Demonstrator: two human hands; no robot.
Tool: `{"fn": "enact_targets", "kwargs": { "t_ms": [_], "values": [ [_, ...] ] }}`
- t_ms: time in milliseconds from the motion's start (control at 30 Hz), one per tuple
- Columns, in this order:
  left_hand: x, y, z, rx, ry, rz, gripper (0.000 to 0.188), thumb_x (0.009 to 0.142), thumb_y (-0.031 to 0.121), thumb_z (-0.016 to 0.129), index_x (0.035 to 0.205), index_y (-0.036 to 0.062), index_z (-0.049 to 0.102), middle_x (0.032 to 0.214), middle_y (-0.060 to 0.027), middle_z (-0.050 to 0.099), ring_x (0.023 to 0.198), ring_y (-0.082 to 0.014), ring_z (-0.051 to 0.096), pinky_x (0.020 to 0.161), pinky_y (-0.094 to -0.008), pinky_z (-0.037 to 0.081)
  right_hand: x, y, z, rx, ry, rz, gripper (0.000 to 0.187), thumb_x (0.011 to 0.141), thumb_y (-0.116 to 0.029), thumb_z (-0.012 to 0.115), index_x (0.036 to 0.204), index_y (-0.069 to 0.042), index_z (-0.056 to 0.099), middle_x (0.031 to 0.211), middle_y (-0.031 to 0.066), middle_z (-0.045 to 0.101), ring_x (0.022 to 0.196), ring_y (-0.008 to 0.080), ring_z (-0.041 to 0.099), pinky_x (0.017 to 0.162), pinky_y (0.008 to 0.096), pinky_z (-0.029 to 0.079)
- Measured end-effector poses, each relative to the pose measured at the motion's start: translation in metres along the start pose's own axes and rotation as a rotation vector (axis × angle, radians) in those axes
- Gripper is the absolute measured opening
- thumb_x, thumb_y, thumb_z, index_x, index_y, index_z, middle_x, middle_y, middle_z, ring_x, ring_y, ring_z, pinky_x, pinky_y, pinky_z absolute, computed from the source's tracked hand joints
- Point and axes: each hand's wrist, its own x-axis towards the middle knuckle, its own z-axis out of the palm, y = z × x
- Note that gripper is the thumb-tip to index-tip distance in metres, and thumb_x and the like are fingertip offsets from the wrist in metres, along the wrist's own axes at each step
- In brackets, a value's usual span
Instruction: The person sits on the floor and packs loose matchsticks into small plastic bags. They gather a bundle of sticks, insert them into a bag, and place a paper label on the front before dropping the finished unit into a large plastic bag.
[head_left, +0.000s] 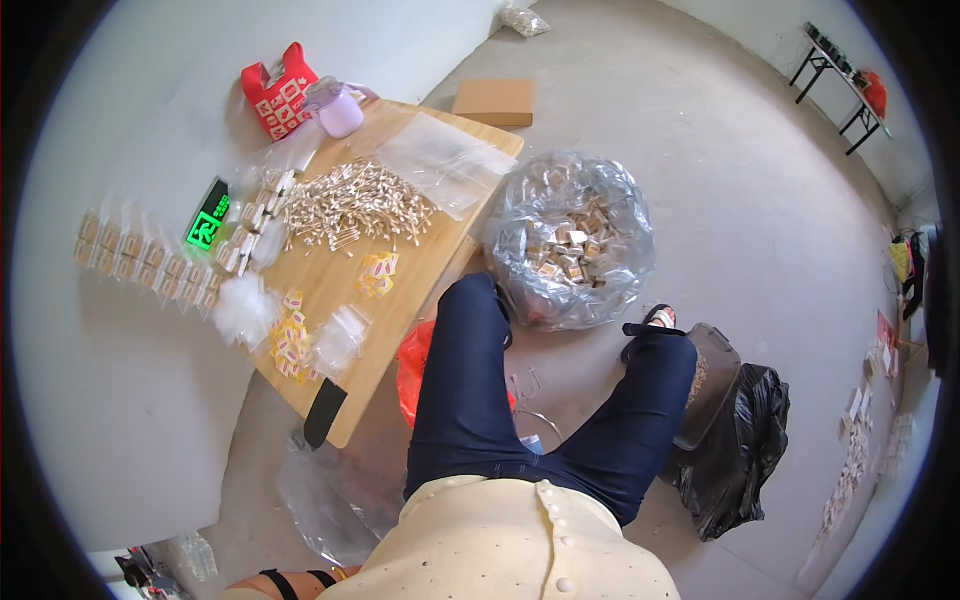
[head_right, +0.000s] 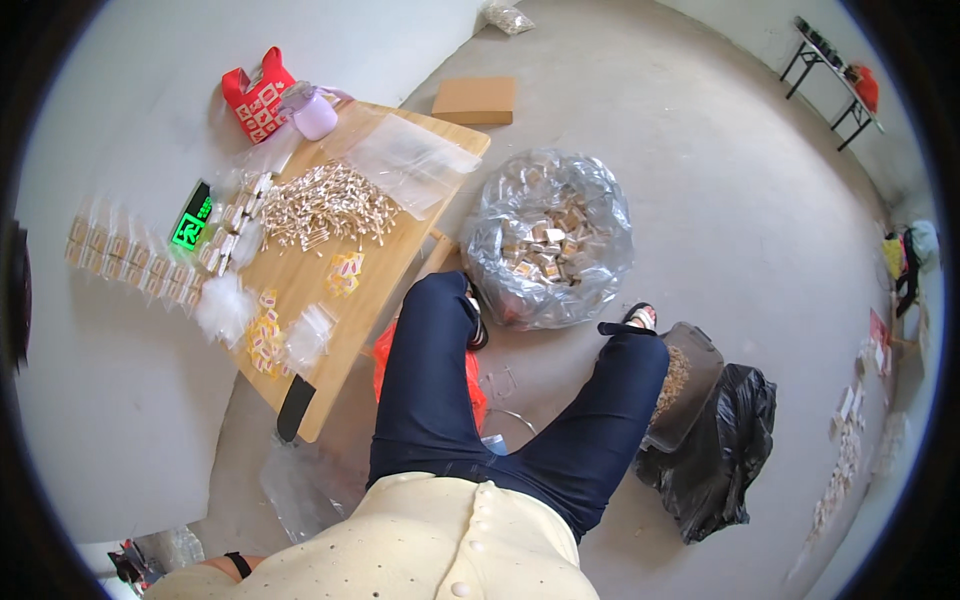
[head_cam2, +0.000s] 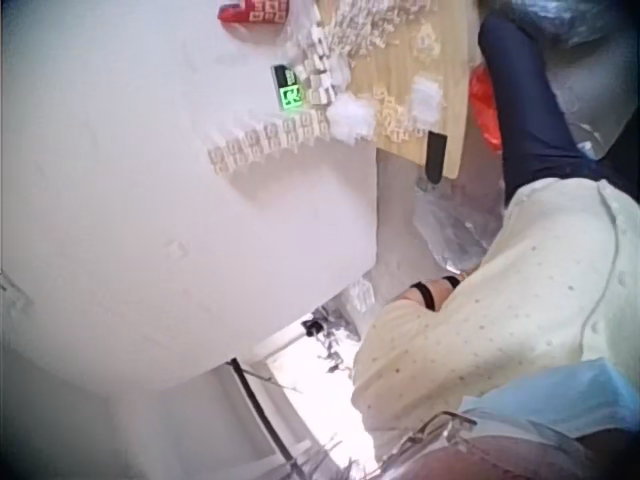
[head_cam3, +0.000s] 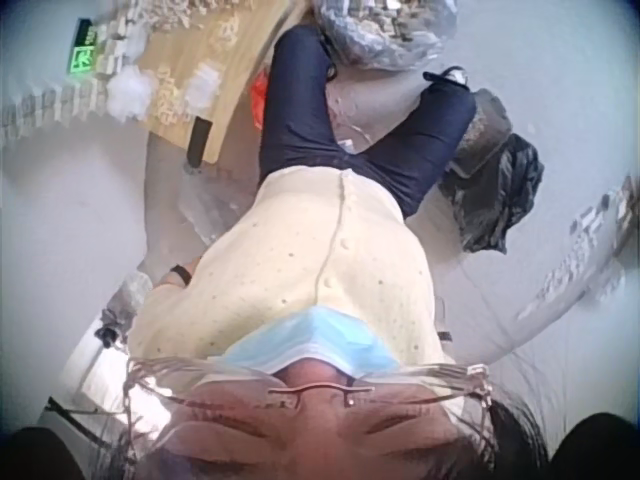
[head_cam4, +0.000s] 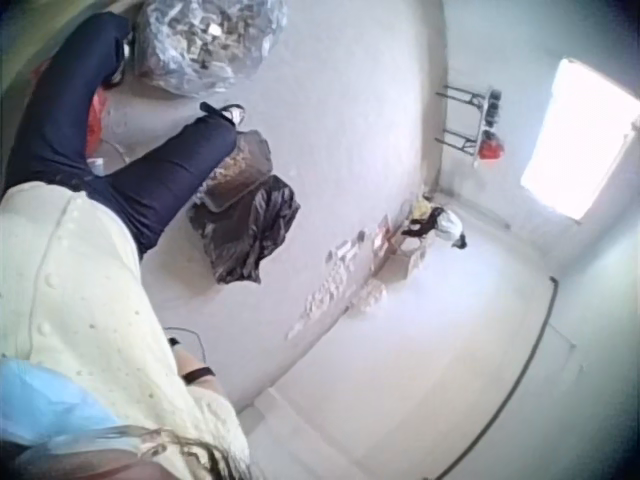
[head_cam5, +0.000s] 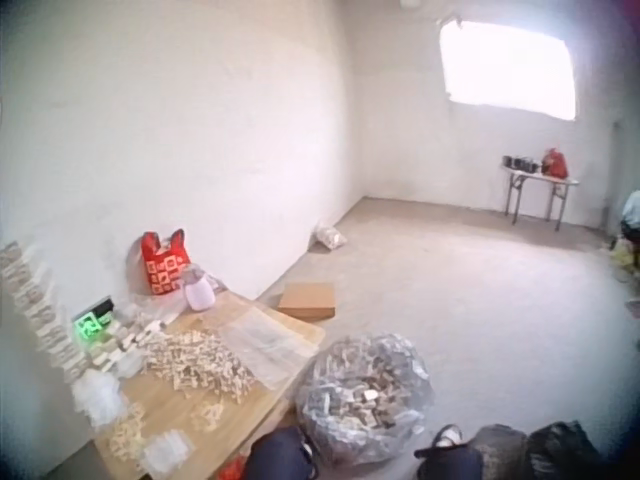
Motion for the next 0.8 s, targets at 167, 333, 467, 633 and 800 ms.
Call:
{"fn": "enact_targets", "kwargs": {
  "t_ms": [167,333,467,633,800],
  "values": [
    [0.008,0.023,-0.008,0.056,0.004,0.031,0.034,0.090,0.027,0.058,0.111,0.0008,0.059,0.098,-0.0148,0.068,0.093,-0.0286,0.066,0.080,-0.0375,0.052,0.002,0.009,0.003,0.002,-0.008,-0.012,0.027,0.079,-0.034,0.068,0.091,-0.011,0.069,0.084,-0.0005,0.068,0.076,0.0125,0.062,0.065,0.0290,0.050],
    [0.015,0.040,-0.017,0.115,0.002,0.055,0.033,0.090,0.026,0.058,0.111,0.0010,0.059,0.098,-0.0148,0.068,0.093,-0.0286,0.066,0.081,-0.0374,0.051,0.006,0.025,0.016,0.008,-0.041,-0.020,0.028,0.078,-0.036,0.068,0.092,-0.012,0.069,0.085,-0.0011,0.068,0.076,0.0123,0.061,0.065,0.0290,0.049],
    [0.013,0.045,-0.021,0.143,-0.004,0.044,0.033,0.090,0.026,0.058,0.111,0.0011,0.060,0.098,-0.0149,0.068,0.093,-0.0287,0.066,0.081,-0.0374,0.051,0.010,0.039,0.030,0.006,-0.090,-0.021,0.029,0.078,-0.037,0.069,0.092,-0.013,0.070,0.085,-0.0015,0.068,0.076,0.0121,0.061,0.065,0.0291,0.049],
    [0.001,0.041,-0.022,0.150,-0.019,0.002,0.033,0.090,0.026,0.058,0.111,0.0012,0.060,0.098,-0.0149,0.068,0.093,-0.0287,0.066,0.081,-0.0374,0.051,0.018,0.056,0.046,-0.016,-0.173,-0.011,0.030,0.078,-0.039,0.069,0.093,-0.014,0.070,0.085,-0.0021,0.068,0.077,0.0119,0.061,0.065,0.0291,0.048],
    [-0.020,0.019,-0.019,0.128,-0.023,-0.063,0.033,0.090,0.026,0.058,0.111,0.0014,0.060,0.098,-0.0150,0.068,0.094,-0.0288,0.066,0.081,-0.0374,0.051,0.020,0.074,0.059,-0.056,-0.241,0.001,0.031,0.077,-0.041,0.070,0.094,-0.015,0.070,0.086,-0.0027,0.068,0.077,0.0117,0.061,0.064,0.0291,0.048]
  ]
}}
